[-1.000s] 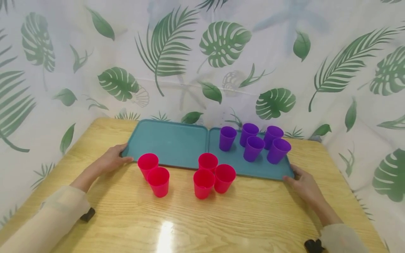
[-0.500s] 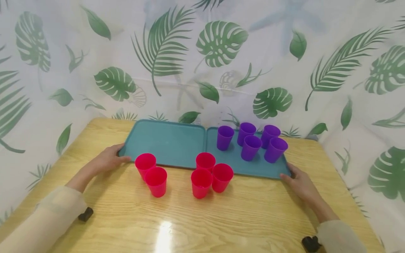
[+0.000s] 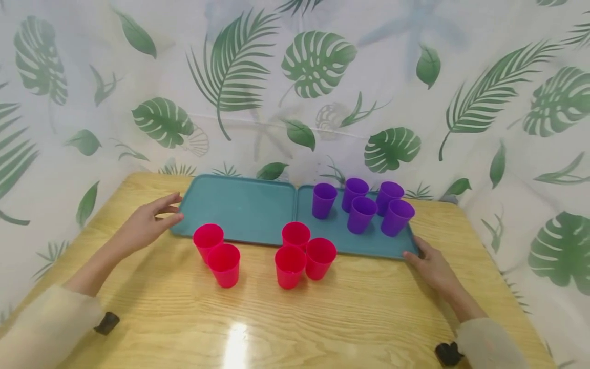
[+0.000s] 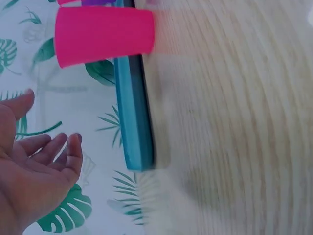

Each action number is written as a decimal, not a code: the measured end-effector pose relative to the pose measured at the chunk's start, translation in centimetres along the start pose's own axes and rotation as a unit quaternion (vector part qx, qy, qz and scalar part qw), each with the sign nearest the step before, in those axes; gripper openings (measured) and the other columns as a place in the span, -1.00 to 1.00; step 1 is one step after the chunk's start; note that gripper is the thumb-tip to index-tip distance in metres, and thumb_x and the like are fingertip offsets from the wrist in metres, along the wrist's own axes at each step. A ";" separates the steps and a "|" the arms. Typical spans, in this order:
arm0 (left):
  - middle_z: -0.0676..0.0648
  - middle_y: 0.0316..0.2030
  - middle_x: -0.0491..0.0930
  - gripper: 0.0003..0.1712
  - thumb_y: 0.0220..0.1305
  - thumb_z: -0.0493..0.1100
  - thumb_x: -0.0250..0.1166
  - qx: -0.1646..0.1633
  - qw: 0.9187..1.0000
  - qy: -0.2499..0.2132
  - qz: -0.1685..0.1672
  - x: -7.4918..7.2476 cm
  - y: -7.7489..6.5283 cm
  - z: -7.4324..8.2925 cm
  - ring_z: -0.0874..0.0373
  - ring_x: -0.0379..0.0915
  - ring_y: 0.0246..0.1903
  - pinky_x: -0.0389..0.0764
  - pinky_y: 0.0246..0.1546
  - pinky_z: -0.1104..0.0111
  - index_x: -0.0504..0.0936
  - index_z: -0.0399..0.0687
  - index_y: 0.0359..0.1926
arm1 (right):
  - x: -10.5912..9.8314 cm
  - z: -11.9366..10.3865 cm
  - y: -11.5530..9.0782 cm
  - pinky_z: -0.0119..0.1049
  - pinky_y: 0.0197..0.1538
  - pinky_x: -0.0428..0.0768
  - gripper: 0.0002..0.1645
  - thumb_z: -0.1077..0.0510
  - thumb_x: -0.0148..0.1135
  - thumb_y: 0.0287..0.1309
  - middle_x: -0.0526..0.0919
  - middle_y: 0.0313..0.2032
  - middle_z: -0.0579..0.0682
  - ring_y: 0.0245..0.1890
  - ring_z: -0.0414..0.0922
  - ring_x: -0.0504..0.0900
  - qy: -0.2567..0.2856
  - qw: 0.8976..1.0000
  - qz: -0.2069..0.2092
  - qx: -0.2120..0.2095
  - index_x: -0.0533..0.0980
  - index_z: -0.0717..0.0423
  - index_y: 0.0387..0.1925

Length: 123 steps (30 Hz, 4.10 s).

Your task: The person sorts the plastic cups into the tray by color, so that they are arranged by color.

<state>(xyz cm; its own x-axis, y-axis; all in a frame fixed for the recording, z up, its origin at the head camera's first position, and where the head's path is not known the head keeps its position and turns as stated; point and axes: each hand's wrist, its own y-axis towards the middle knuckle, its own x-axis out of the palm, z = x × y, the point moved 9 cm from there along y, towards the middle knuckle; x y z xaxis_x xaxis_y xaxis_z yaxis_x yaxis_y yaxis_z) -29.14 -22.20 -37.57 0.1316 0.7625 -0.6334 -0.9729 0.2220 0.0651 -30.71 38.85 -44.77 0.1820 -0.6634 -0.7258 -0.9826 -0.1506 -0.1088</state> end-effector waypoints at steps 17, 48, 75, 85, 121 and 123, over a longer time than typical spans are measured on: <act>-0.31 0.48 0.28 -0.06 0.36 -0.16 0.43 0.037 0.996 -0.051 -0.060 4.3 -2.4 2.3 -0.23 0.48 0.19 0.61 0.12 0.09 0.14 -0.33 0.58 | 0.1 0.2 0.2 0.46 0.43 -0.07 -0.05 -0.12 -0.02 0.61 -0.10 0.49 0.59 0.47 0.58 -0.12 -0.022 1.000 0.002 0.009 -0.16 0.41 0.58; -0.29 0.32 0.46 -0.14 0.35 -0.06 0.43 0.011 0.990 -0.098 -0.097 6.6 -1.0 1.1 -0.23 0.48 0.23 0.65 0.11 0.09 0.27 -0.26 0.52 | 0.0 0.2 -0.1 0.44 0.44 -0.05 -0.06 -0.09 -0.01 0.61 -0.10 0.49 0.59 0.48 0.55 -0.14 -0.003 1.000 0.001 0.004 -0.16 0.45 0.57; -0.23 0.20 0.53 -0.23 0.36 -0.12 0.38 0.000 0.981 -0.111 -0.162 3.2 10.8 6.4 -0.14 0.44 0.21 0.58 0.18 0.03 0.30 -0.20 0.49 | 0.0 0.3 0.4 0.41 0.45 -0.02 -0.06 -0.10 0.03 0.59 -0.06 0.50 0.56 0.48 0.53 -0.08 -0.025 1.000 0.006 0.014 -0.12 0.42 0.58; -0.24 0.26 0.46 -0.24 0.35 -0.18 0.39 -0.010 0.980 -0.099 -0.172 5.8 12.8 7.2 -0.16 0.35 0.28 0.55 0.21 0.00 0.29 -0.26 0.46 | 0.2 0.2 0.4 0.41 0.46 -0.03 -0.05 -0.09 0.03 0.59 -0.08 0.51 0.55 0.49 0.53 -0.10 -0.007 1.000 0.001 0.011 -0.14 0.41 0.59; -0.25 0.50 0.24 -0.16 0.50 -0.09 0.27 0.029 0.996 -0.074 -0.026 2.1 9.5 7.0 -0.15 0.33 0.40 0.50 0.29 -0.03 0.08 -0.19 0.61 | 0.0 0.2 -0.1 0.42 0.46 -0.05 -0.04 -0.09 0.05 0.59 -0.09 0.51 0.56 0.50 0.53 -0.12 0.001 1.000 0.001 0.014 -0.14 0.41 0.59; -0.22 0.50 0.25 -0.17 0.50 -0.07 0.27 0.031 0.996 -0.077 -0.023 1.3 8.3 7.2 -0.13 0.34 0.39 0.51 0.29 -0.03 0.10 -0.17 0.61 | 0.0 0.1 0.0 0.42 0.46 -0.05 -0.04 -0.11 0.05 0.58 -0.09 0.51 0.55 0.50 0.52 -0.13 0.001 1.000 0.001 0.015 -0.14 0.39 0.59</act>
<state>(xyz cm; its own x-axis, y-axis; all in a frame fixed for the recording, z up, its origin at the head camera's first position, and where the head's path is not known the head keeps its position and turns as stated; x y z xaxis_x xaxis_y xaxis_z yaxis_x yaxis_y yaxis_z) -35.65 -15.00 -32.30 0.2078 0.8338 -0.5114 -0.9523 0.2919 0.0890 -30.69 38.98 -44.84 0.1795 -0.6655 -0.7245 -0.9837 -0.1270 -0.1270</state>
